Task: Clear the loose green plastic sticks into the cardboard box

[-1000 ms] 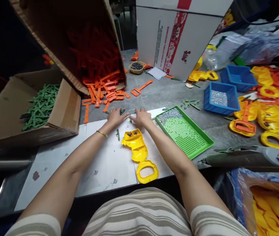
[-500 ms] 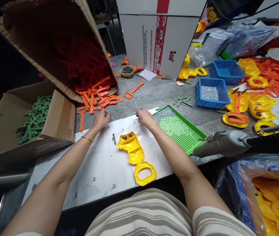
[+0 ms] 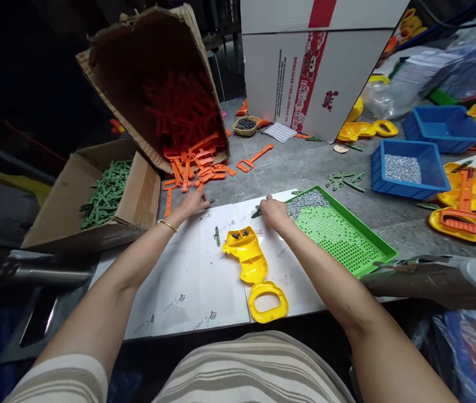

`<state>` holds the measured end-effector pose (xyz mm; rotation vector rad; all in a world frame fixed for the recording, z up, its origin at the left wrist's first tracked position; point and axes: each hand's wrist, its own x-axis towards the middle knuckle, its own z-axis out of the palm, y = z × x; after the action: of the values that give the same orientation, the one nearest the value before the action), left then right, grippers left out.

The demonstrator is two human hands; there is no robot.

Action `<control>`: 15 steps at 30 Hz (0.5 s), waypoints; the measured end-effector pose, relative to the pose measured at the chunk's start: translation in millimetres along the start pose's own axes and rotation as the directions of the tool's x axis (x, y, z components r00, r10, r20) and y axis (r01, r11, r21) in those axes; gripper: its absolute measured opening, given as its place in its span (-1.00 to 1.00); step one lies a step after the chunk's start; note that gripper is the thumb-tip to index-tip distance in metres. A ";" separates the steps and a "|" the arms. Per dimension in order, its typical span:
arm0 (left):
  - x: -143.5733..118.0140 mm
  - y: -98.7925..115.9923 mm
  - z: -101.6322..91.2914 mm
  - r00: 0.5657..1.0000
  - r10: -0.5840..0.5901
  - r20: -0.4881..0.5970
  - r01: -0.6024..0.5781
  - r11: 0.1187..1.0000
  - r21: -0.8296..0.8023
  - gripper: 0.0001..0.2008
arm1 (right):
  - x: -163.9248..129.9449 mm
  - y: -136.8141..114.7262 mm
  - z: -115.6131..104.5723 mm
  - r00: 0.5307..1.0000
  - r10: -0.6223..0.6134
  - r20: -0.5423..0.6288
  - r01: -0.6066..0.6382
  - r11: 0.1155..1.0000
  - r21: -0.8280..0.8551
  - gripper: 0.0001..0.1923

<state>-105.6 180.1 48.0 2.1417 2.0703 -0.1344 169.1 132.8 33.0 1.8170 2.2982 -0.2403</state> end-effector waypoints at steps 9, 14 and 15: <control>-70.5 -125.1 -131.3 0.786 -0.285 -0.548 0.252 0.958 -0.137 -0.72 | 21.5 5.6 -4.3 0.995 -0.015 -0.103 0.044 0.959 0.280 -0.75; -111.3 -213.3 -140.4 0.739 -0.585 -0.334 0.530 0.811 -0.247 -0.79 | 51.0 -86.2 -92.7 0.897 -0.217 -0.385 0.400 0.769 0.499 -0.84; -116.3 -226.5 -135.3 0.731 -0.585 -0.351 0.506 0.810 -0.298 -0.78 | 51.2 -118.2 -118.4 0.855 -0.271 -0.443 0.489 0.706 0.512 -0.86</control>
<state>-342.4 96.2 189.5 1.4740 2.7888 0.4937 35.8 183.3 134.6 1.6706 3.1242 -0.9098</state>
